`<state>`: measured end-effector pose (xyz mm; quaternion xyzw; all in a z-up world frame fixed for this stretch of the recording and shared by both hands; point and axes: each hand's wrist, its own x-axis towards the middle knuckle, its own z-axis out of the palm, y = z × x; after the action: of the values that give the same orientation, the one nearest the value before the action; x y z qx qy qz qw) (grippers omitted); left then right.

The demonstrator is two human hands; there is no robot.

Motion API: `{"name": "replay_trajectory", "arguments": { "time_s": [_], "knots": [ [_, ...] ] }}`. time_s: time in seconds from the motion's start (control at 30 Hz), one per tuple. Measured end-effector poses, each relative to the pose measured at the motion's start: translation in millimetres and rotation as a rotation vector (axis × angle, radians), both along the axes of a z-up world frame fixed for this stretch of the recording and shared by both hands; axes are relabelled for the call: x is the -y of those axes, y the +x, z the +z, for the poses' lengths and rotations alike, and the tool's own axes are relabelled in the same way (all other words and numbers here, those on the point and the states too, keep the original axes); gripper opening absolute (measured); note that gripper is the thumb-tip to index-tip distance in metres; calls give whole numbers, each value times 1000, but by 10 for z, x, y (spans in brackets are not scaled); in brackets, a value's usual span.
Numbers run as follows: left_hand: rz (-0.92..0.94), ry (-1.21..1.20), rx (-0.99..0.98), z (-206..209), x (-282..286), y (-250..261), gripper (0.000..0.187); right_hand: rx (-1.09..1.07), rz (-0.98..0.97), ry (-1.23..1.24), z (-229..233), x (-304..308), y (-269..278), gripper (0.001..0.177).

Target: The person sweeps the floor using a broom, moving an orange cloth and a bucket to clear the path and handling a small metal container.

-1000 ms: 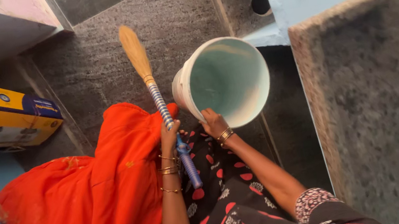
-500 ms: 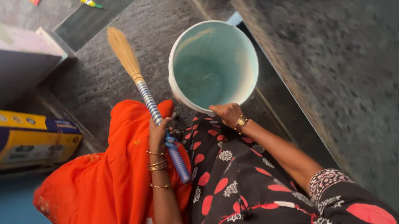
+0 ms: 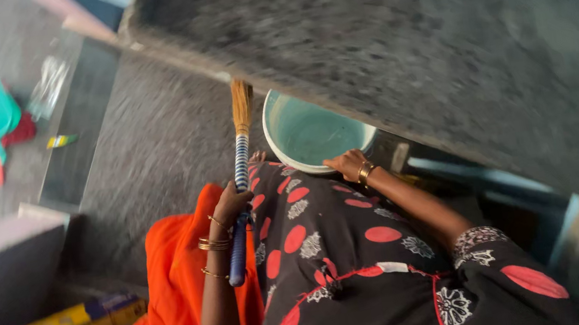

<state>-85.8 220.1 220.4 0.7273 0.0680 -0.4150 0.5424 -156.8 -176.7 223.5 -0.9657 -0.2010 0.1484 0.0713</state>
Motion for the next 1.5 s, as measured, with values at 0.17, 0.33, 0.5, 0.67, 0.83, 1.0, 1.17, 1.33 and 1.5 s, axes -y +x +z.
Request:
{"name": "replay_trajectory", "arguments": {
  "time_s": [0.17, 0.33, 0.5, 0.67, 0.83, 1.0, 1.17, 1.33, 1.5],
  "knots": [
    [-458, 141, 190, 262, 525, 577, 36, -183, -313, -97, 12, 67, -391, 55],
    [-768, 161, 123, 417, 1027, 1029, 48, -259, -622, -51, -25, -95, -808, 53],
    [-1095, 89, 183, 155, 1410, 1307, 43, -57, -963, 84, -97, -445, -1374, 59],
    [-1369, -60, 28, 214, 1809, 1257, 32, -66, -1334, 151, -53, -799, -1924, 56],
    [-1540, 17, 25, 444, 2060, 967, 22, 103, -1630, 141, 235, -988, -2443, 52],
    [-1483, -109, -100, 250, 2219, 796, 16, 313, -1883, 100, 725, -893, -3019, 53],
    [-1447, -188, -207, 138, 2430, 587, 14, 275, -1965, -74, 854, -546, -3514, 56],
    [-1444, -118, -87, 307, 2549, 360, 19, 342, -1987, -94, 623, -128, -3875, 61],
    [-1462, -127, 106, 227, 2519, 197, 22, 332, -2086, -88, 570, 351, -4276, 69]
  ]
}}
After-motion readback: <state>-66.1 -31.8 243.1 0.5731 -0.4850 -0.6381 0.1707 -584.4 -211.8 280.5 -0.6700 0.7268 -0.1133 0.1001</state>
